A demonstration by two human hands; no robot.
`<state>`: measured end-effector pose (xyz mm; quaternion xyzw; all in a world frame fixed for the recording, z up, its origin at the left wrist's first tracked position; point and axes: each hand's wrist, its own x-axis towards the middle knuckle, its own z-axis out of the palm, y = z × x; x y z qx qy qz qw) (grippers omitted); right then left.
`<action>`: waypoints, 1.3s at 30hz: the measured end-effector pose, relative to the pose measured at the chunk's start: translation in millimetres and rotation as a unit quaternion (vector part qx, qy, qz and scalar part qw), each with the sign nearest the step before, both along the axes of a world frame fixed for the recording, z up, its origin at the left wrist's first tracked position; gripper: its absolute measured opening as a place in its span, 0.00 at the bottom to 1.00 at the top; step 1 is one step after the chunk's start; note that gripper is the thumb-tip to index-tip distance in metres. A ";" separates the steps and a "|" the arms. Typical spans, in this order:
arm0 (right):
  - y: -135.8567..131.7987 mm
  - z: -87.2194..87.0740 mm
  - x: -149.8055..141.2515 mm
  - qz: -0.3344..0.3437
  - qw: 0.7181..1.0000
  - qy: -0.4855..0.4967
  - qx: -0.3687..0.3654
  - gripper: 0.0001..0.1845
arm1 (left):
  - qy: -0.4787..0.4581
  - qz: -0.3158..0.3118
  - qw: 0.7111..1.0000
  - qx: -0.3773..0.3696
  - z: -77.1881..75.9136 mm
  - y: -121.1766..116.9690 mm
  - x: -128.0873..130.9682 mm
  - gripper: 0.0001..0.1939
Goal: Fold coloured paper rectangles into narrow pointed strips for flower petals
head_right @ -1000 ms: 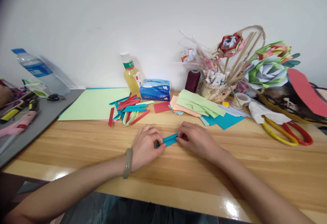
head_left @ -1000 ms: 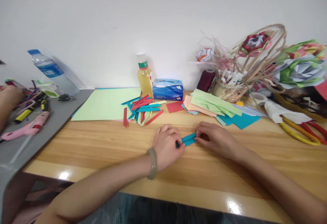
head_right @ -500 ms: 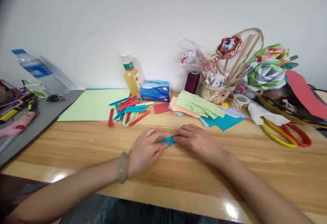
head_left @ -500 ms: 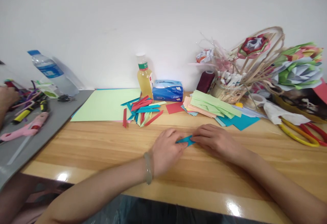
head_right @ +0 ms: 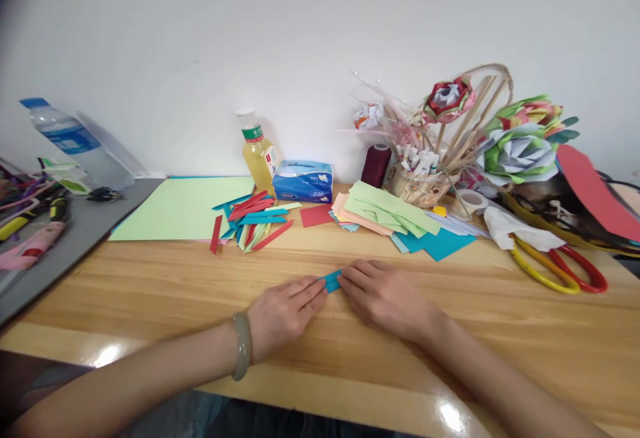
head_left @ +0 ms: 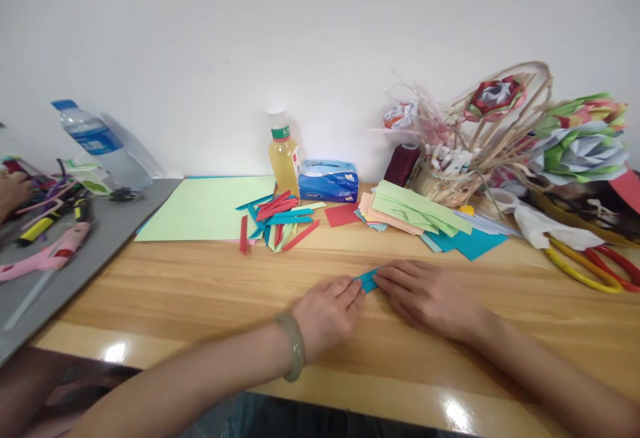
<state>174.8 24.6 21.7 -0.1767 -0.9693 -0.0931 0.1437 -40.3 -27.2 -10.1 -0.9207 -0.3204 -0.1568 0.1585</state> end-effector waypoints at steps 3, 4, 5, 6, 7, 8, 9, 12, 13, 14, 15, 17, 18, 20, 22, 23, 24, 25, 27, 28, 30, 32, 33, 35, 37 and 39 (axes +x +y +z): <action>-7.6 -3.2 1.4 -0.005 1.000 -0.010 0.014 0.18 | 0.006 0.006 1.000 0.003 0.4 -1.1 1.6 0.15; -10.7 -4.2 2.3 -0.012 1.000 -0.017 0.015 0.19 | 0.009 0.010 1.000 0.005 0.4 -1.9 2.2 0.16; -13.8 -5.0 3.2 -0.020 0.999 -0.026 0.014 0.19 | 0.012 0.014 1.000 0.008 0.3 -3.0 2.9 0.16; -16.8 -5.7 4.2 -0.029 0.999 -0.033 0.010 0.20 | 0.015 0.019 1.000 0.011 0.1 -4.2 3.6 0.17; -19.5 -6.3 5.1 -0.040 0.998 -0.038 0.005 0.21 | 0.017 0.025 0.999 0.013 0.0 -5.7 4.2 0.17; -21.7 -6.7 6.0 -0.049 0.998 -0.042 -0.001 0.21 | 0.017 0.031 0.999 0.015 -0.2 -7.3 4.6 0.17; -23.4 -7.1 6.8 -0.057 0.997 -0.043 -0.006 0.22 | 0.019 0.039 0.999 0.014 -0.4 -9.0 4.9 0.17; -24.8 -8.4 8.6 -0.074 0.996 -0.041 -0.010 0.22 | 0.031 0.057 0.998 0.004 -0.7 -13.8 4.5 0.17; -24.4 -9.1 9.1 -0.079 0.996 -0.038 -0.009 0.21 | 0.038 0.060 0.997 -0.001 -0.6 -15.0 4.0 0.17; -23.9 -9.7 9.4 -0.083 0.996 -0.035 -0.006 0.21 | 0.044 0.060 0.997 -0.004 -0.4 -16.0 3.4 0.17; -23.3 -10.3 9.6 -0.087 0.996 -0.032 -0.004 0.21 | 0.048 0.059 0.997 -0.003 -0.2 -16.6 2.8 0.16; -22.4 -11.0 9.5 -0.090 0.996 -0.028 -0.001 0.21 | 0.050 0.060 0.997 0.007 0.2 -17.4 1.8 0.16; -22.1 -11.0 9.4 -0.090 0.996 -0.028 -0.001 0.21 | 0.050 0.060 0.997 0.013 0.2 -17.5 1.5 0.16; -21.8 -10.6 9.0 -0.091 0.995 -0.028 -0.003 0.21 | 0.051 0.061 0.997 0.024 0.0 -17.7 1.4 0.16; -21.8 -10.2 8.7 -0.094 0.995 -0.028 -0.006 0.22 | 0.055 0.062 0.996 0.030 -0.6 -17.9 1.6 0.17; -21.9 -10.0 8.8 -0.096 0.995 -0.027 -0.007 0.22 | 0.056 0.062 0.996 0.032 -1.0 -18.1 1.7 0.17; -22.0 -10.0 9.0 -0.099 0.995 -0.027 -0.007 0.22 | 0.057 0.062 0.996 0.033 -1.3 -18.3 1.7 0.17; -22.1 -10.0 9.2 -0.100 0.995 -0.027 -0.008 0.23 | 0.057 0.061 0.996 0.034 -1.7 -18.5 1.6 0.17; -22.5 -10.2 9.9 -0.101 0.994 -0.026 -0.007 0.23 | 0.058 0.058 0.996 0.036 -2.4 -18.9 1.2 0.17; -22.6 -10.3 10.2 -0.100 0.995 -0.026 -0.007 0.23 | 0.059 0.057 0.996 0.037 -2.7 -19.0 0.8 0.17; -22.8 -10.4 10.5 -0.099 0.995 -0.024 -0.007 0.23 | 0.064 0.056 0.996 0.035 -3.1 -18.7 0.0 0.17; -22.7 -10.3 10.2 -0.100 0.995 -0.021 -0.008 0.22 | 0.068 0.054 0.996 0.030 -3.5 -17.3 -1.0 0.17; -22.5 -10.2 10.0 -0.101 0.995 -0.020 -0.009 0.22 | 0.066 0.053 0.996 0.027 -3.8 -16.2 -1.6 0.16; -22.0 -9.9 9.6 -0.103 0.995 -0.016 -0.010 0.22 | 0.041 0.048 0.998 0.029 -4.3 -13.2 -2.7 0.15; -21.7 -9.3 9.4 -0.103 0.995 -0.014 -0.012 0.22 | 0.007 0.042 0.999 0.034 -4.6 -10.5 -3.8 0.15; -21.9 -8.2 9.2 -0.098 0.995 -0.016 -0.011 0.22 | -0.014 0.040 0.998 0.038 -4.5 -8.9 -4.4 0.15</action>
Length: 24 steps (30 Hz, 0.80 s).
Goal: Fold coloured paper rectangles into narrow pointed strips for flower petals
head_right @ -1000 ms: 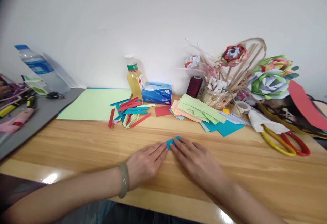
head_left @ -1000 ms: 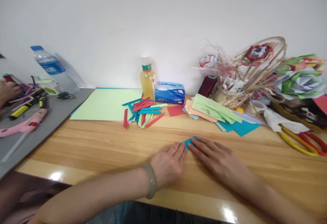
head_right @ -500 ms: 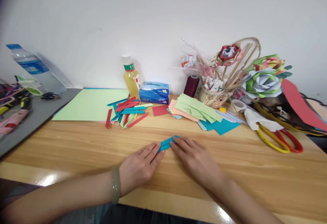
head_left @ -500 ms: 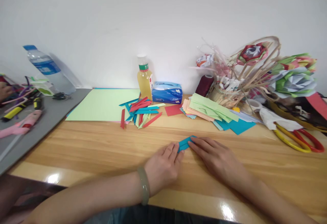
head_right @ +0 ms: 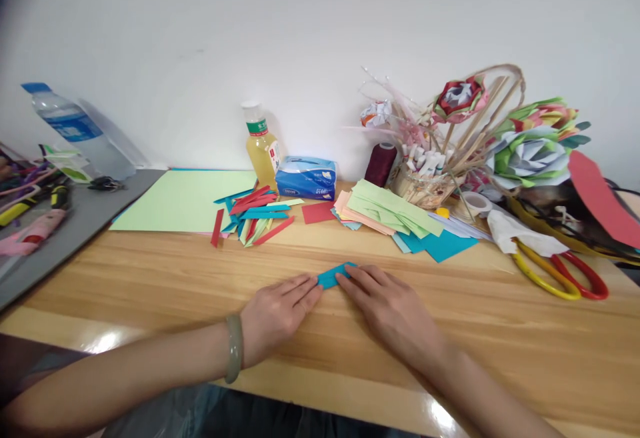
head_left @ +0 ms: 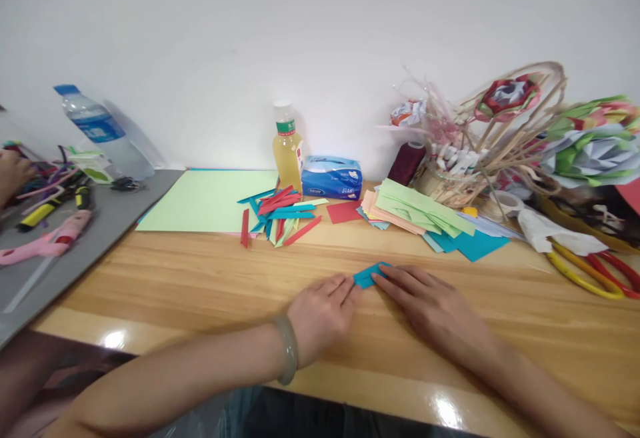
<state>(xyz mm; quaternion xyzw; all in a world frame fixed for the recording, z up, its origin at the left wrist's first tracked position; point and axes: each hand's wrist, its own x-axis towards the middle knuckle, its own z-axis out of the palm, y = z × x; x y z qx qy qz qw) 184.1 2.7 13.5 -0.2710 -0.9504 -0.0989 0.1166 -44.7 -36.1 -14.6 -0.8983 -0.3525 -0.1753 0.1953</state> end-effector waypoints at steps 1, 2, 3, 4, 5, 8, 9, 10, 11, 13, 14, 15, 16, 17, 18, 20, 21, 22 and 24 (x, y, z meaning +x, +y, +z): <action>-0.2 0.7 -0.1 0.003 1.000 -0.003 0.001 0.22 | -0.002 0.001 1.000 0.000 0.2 0.1 -0.1 0.15; -0.6 1.5 -0.3 0.006 1.000 -0.007 0.002 0.22 | 0.001 0.003 1.000 -0.001 0.5 -0.1 -0.1 0.16; -1.0 2.2 -0.6 0.009 1.000 -0.011 0.003 0.22 | 0.008 0.005 1.000 -0.004 0.7 -0.6 -0.1 0.16; -1.6 3.0 -0.9 0.011 1.000 -0.016 0.003 0.22 | 0.015 0.006 1.000 -0.007 1.1 -1.3 0.0 0.16; -2.1 3.6 -1.2 0.011 1.000 -0.021 0.003 0.22 | 0.022 0.005 1.000 -0.011 1.3 -1.9 0.1 0.16; -3.8 4.7 -2.1 0.007 0.999 -0.033 0.001 0.22 | 0.020 0.001 1.000 -0.009 2.1 -3.4 0.8 0.16; -4.2 4.8 -2.3 0.004 0.999 -0.035 0.000 0.22 | 0.015 0.002 1.000 -0.007 2.4 -3.7 1.2 0.15; -4.5 4.6 -2.4 0.002 0.999 -0.037 0.000 0.22 | 0.010 0.003 1.000 -0.003 2.7 -4.0 1.6 0.15; -4.7 4.3 -2.4 0.000 0.999 -0.038 0.000 0.22 | 0.005 0.005 1.000 -0.001 2.9 -4.3 2.0 0.15; -4.7 3.2 -2.3 -0.001 0.999 -0.040 0.001 0.23 | -0.003 0.008 1.000 0.003 3.3 -4.9 2.8 0.15; -4.6 2.5 -2.1 -0.002 0.999 -0.041 0.000 0.23 | -0.006 0.009 1.000 0.005 3.4 -5.2 3.1 0.15; -4.4 1.6 -1.9 -0.004 0.999 -0.042 0.000 0.23 | -0.008 0.011 1.000 0.007 3.4 -5.5 3.3 0.15; -4.2 0.7 -1.6 -0.005 0.999 -0.042 0.000 0.23 | -0.006 0.012 1.000 0.008 3.2 -5.8 3.5 0.15; -4.0 -0.2 -1.3 -0.008 0.999 -0.042 -0.001 0.23 | -0.003 0.013 1.000 0.009 3.0 -6.1 3.6 0.15; -3.9 -1.2 -0.9 -0.010 0.999 -0.042 -0.002 0.23 | 0.001 0.013 1.000 0.012 2.6 -6.4 3.7 0.16; -3.6 -2.8 0.0 -0.013 0.999 -0.042 -0.006 0.23 | 0.009 0.015 1.000 0.017 1.6 -7.0 3.9 0.16; -3.5 -3.3 0.5 -0.015 0.999 -0.042 -0.008 0.24 | 0.014 0.015 1.000 0.017 1.0 -7.3 4.0 0.16; -3.4 -3.7 0.8 -0.017 0.999 -0.043 -0.011 0.24 | 0.019 0.016 1.000 0.017 0.4 -7.6 4.1 0.16; -3.3 -3.7 1.1 -0.019 0.999 -0.043 -0.017 0.25 | 0.033 0.017 0.999 0.012 -0.3 -8.1 4.3 0.16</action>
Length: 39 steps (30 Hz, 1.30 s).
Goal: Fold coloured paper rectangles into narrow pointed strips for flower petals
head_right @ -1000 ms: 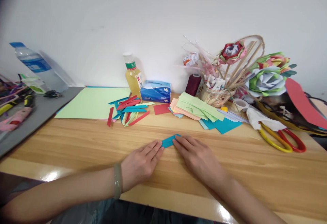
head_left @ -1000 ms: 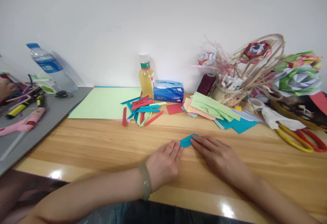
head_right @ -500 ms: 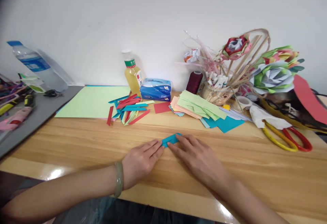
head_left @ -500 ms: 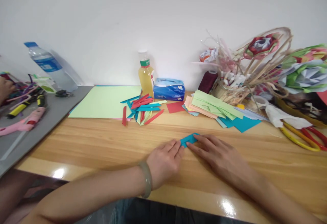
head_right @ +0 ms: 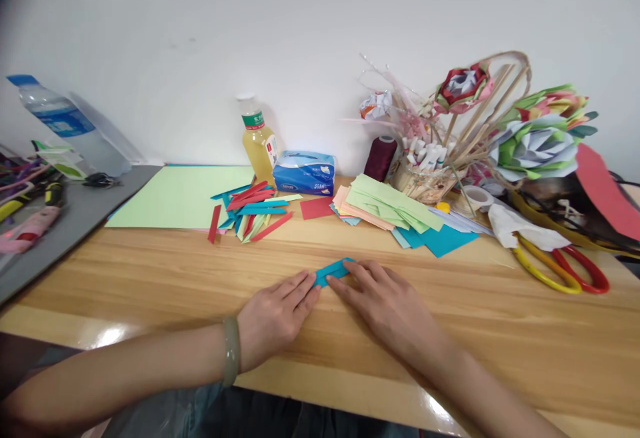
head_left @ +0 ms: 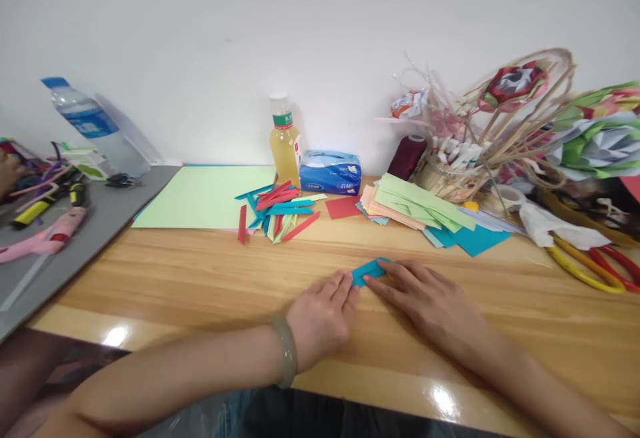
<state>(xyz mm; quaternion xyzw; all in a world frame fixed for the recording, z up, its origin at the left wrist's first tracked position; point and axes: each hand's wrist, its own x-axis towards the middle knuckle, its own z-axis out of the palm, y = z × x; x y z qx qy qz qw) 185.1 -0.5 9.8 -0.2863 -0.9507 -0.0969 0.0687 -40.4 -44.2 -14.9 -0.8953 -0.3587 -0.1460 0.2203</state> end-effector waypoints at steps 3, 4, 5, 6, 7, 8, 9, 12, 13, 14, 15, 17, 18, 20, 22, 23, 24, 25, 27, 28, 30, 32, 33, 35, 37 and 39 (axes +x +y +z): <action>0.1 0.9 -0.6 -0.001 1.000 0.000 -0.007 0.24 | 0.005 0.002 1.000 -0.003 0.2 -0.6 0.2 0.16; 0.1 1.1 -1.0 -0.002 1.000 0.001 -0.008 0.24 | 0.003 0.003 1.000 -0.001 0.6 -0.7 0.3 0.16; 0.1 1.3 -1.3 -0.003 1.000 0.003 -0.008 0.24 | 0.001 0.005 1.000 0.002 1.3 -0.9 0.3 0.17; 0.1 1.4 -1.6 -0.005 1.000 0.005 -0.008 0.24 | -0.001 0.006 1.000 0.004 2.1 -1.1 0.4 0.17; 0.1 1.4 -1.8 -0.005 1.000 0.006 -0.009 0.24 | -0.002 0.007 1.000 0.005 2.9 -1.3 0.5 0.17; 0.1 1.4 -1.9 -0.005 1.000 0.007 -0.009 0.24 | -0.002 0.008 1.000 0.005 3.7 -1.6 0.6 0.17; 0.0 1.3 -1.9 -0.005 1.000 0.005 -0.011 0.25 | -0.003 0.009 1.000 0.005 4.3 -1.8 0.7 0.17; -0.2 1.2 -1.6 -0.009 1.000 -0.002 -0.019 0.25 | -0.002 0.012 1.000 0.002 4.7 -2.4 1.0 0.17; -0.3 1.1 -1.5 -0.011 1.000 -0.004 -0.021 0.26 | 0.000 0.013 1.000 0.001 4.3 -2.4 1.1 0.17; -0.4 1.1 -1.4 -0.012 1.000 -0.006 -0.022 0.26 | 0.002 0.013 1.000 0.000 3.7 -2.4 1.1 0.17; -0.4 1.1 -1.4 -0.013 1.000 -0.006 -0.022 0.26 | 0.004 0.012 1.000 0.000 3.1 -2.3 1.1 0.17; -0.3 1.1 -1.4 -0.014 1.000 -0.005 -0.021 0.26 | 0.012 0.009 1.000 -0.001 2.0 -2.1 1.0 0.18; -0.2 1.3 -1.5 -0.014 1.000 -0.004 -0.021 0.26 | 0.015 0.008 1.000 -0.001 1.6 -2.0 0.8 0.18; -0.1 1.7 -1.8 -0.014 1.000 -0.004 -0.022 0.26 | 0.020 0.008 1.000 -0.001 1.5 -2.0 0.5 0.18; 0.1 2.3 -2.2 -0.014 1.000 -0.002 -0.024 0.27 | 0.023 0.010 1.000 -0.001 1.8 -2.2 0.3 0.18; 0.1 2.7 -2.5 -0.015 1.000 -0.001 -0.025 0.27 | 0.022 0.011 1.000 -0.001 1.9 -2.3 0.2 0.18; 0.2 2.9 -2.7 -0.015 1.000 -0.001 -0.027 0.27 | 0.022 0.011 1.000 -0.002 1.9 -2.5 0.3 0.18; 0.2 3.1 -2.9 -0.016 0.999 -0.003 -0.029 0.28 | 0.023 0.011 1.000 -0.004 1.7 -2.6 0.4 0.18; 0.4 3.2 -3.1 -0.019 0.999 -0.007 -0.032 0.27 | 0.028 0.010 1.000 -0.010 1.0 -2.7 1.0 0.18; 0.5 3.1 -3.1 -0.021 0.999 -0.008 -0.034 0.27 | 0.032 0.010 0.999 -0.016 0.6 -2.8 1.4 0.18; 0.9 2.6 -2.9 -0.021 0.999 -0.006 -0.034 0.27 | 0.041 0.010 0.999 -0.026 0.2 -2.7 2.1 0.18; 1.2 2.0 -2.6 -0.018 0.999 -0.001 -0.034 0.27 | 0.042 0.010 0.999 -0.030 0.6 -2.4 2.6 0.17; 1.4 1.8 -2.5 -0.017 0.999 0.002 -0.035 0.27 | 0.041 0.010 0.999 -0.030 1.1 -2.1 2.7 0.17; 1.6 1.8 -1.9 -0.015 0.999 0.006 -0.038 0.27 | 0.031 0.006 0.999 -0.025 2.3 -1.4 2.3 0.16; 2.3 2.2 -0.5 -0.016 0.999 0.008 -0.044 0.26 | 0.010 0.001 1.000 -0.021 3.4 -0.5 1.5 0.15; 4.2 2.8 2.3 -0.020 0.999 0.010 -0.049 0.25 | -0.017 -0.003 1.000 -0.015 4.0 0.4 0.7 0.14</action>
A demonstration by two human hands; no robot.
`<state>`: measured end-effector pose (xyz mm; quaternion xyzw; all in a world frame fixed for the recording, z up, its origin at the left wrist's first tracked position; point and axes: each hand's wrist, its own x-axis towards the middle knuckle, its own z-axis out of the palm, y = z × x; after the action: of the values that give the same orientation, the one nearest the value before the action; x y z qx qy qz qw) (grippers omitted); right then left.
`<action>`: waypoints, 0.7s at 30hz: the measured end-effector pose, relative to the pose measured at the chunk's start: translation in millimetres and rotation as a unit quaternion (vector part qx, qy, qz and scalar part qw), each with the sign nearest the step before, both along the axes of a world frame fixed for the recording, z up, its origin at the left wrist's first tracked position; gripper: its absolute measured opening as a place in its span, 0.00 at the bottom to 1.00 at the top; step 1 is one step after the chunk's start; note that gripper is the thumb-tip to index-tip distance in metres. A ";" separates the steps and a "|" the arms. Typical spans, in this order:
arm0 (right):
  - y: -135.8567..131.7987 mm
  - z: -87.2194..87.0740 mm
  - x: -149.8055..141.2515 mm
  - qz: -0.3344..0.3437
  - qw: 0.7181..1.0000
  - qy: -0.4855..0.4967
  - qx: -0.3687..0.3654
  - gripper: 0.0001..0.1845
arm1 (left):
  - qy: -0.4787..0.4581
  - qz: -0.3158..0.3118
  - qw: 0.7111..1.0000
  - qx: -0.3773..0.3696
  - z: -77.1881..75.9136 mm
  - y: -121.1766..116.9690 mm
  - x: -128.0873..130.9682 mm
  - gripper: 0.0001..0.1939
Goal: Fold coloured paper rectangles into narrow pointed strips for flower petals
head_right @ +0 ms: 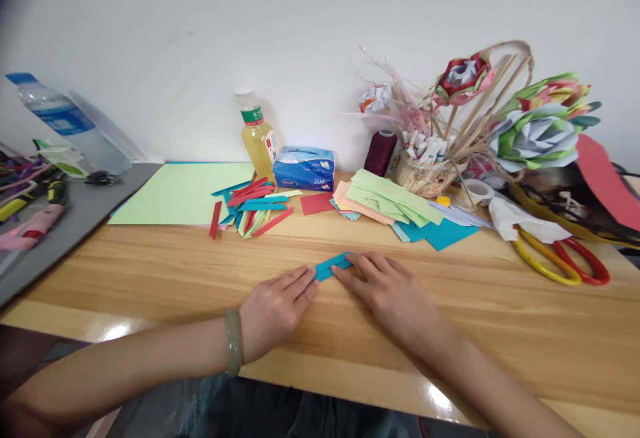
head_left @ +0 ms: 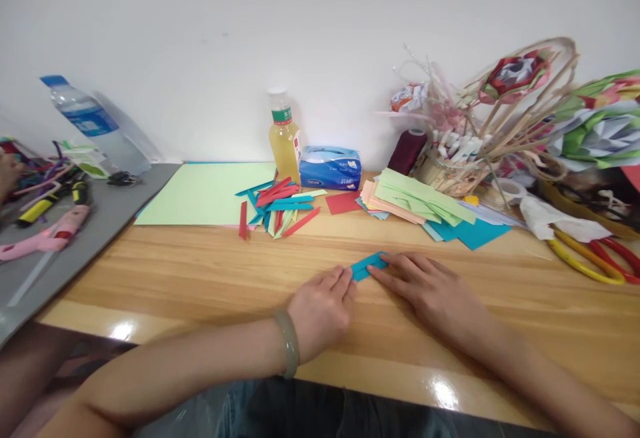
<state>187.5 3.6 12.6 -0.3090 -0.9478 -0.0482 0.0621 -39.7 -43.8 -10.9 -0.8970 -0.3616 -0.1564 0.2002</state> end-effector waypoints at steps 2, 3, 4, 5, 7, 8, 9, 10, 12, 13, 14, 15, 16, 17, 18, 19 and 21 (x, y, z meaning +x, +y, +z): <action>3.5 0.4 4.6 -0.005 1.000 0.008 0.001 0.25 | -0.013 -0.003 1.000 0.005 -0.4 0.7 -0.4 0.13; 5.8 0.4 7.6 -0.007 1.000 0.014 0.005 0.24 | -0.013 -0.004 1.000 0.005 -0.9 1.0 -0.6 0.13; 8.2 0.4 10.8 -0.005 1.000 0.019 0.008 0.24 | -0.008 -0.006 1.000 0.004 -1.6 1.2 -0.6 0.13; 10.7 0.2 14.3 0.000 1.000 0.024 0.010 0.24 | -0.002 -0.008 1.000 0.002 -2.4 1.4 -0.7 0.13; 14.8 0.3 20.4 0.010 0.999 0.038 0.011 0.25 | 0.010 -0.013 1.000 -0.003 -4.1 2.0 -0.9 0.13; 16.0 0.5 22.4 0.011 0.999 0.051 0.013 0.25 | 0.014 -0.016 1.000 -0.003 -4.8 2.4 -1.1 0.13; 16.4 1.0 23.3 0.009 0.998 0.067 0.013 0.26 | 0.016 -0.019 1.000 -0.004 -5.3 2.9 -1.3 0.13; 16.1 1.6 22.7 0.010 0.996 0.084 0.015 0.27 | 0.015 -0.023 1.000 -0.002 -5.6 3.5 -1.6 0.12; 13.6 2.6 17.8 0.024 0.995 0.100 0.008 0.27 | 0.008 -0.028 1.000 -0.001 -5.5 4.6 -2.2 0.12; 11.8 2.7 14.0 0.044 0.995 0.093 -0.002 0.28 | 0.006 -0.030 1.000 -0.001 -5.1 5.2 -2.6 0.12; 10.2 2.6 10.1 0.066 0.995 0.077 -0.017 0.29 | 0.005 -0.032 0.999 -0.001 -4.7 5.6 -2.9 0.12; 8.9 2.2 6.6 0.085 0.994 0.054 -0.035 0.31 | 0.008 -0.034 0.999 0.000 -4.1 5.8 -3.1 0.12; 8.0 1.5 4.1 0.094 0.994 0.034 -0.049 0.32 | 0.011 -0.035 0.999 0.002 -3.6 6.0 -3.2 0.12; 7.7 0.7 2.8 0.091 0.994 0.017 -0.060 0.33 | 0.014 -0.036 0.999 0.005 -3.0 6.0 -3.2 0.12; 7.8 -0.1 2.8 0.080 0.995 0.005 -0.064 0.32 | 0.013 -0.036 0.999 0.009 -2.6 5.9 -3.0 0.12; 8.3 -0.8 3.8 0.062 0.996 -0.003 -0.065 0.32 | 0.010 -0.035 0.999 0.014 -2.2 5.8 -2.7 0.12; 9.6 -1.5 7.4 0.032 0.998 -0.011 -0.061 0.30 | 0.001 -0.033 0.999 0.021 -1.6 5.8 -2.1 0.11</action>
<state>194.9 13.2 11.1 -0.2811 -0.9591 0.0079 0.0341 -41.8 -37.9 -12.6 -0.9043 -0.3281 -0.1697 0.2141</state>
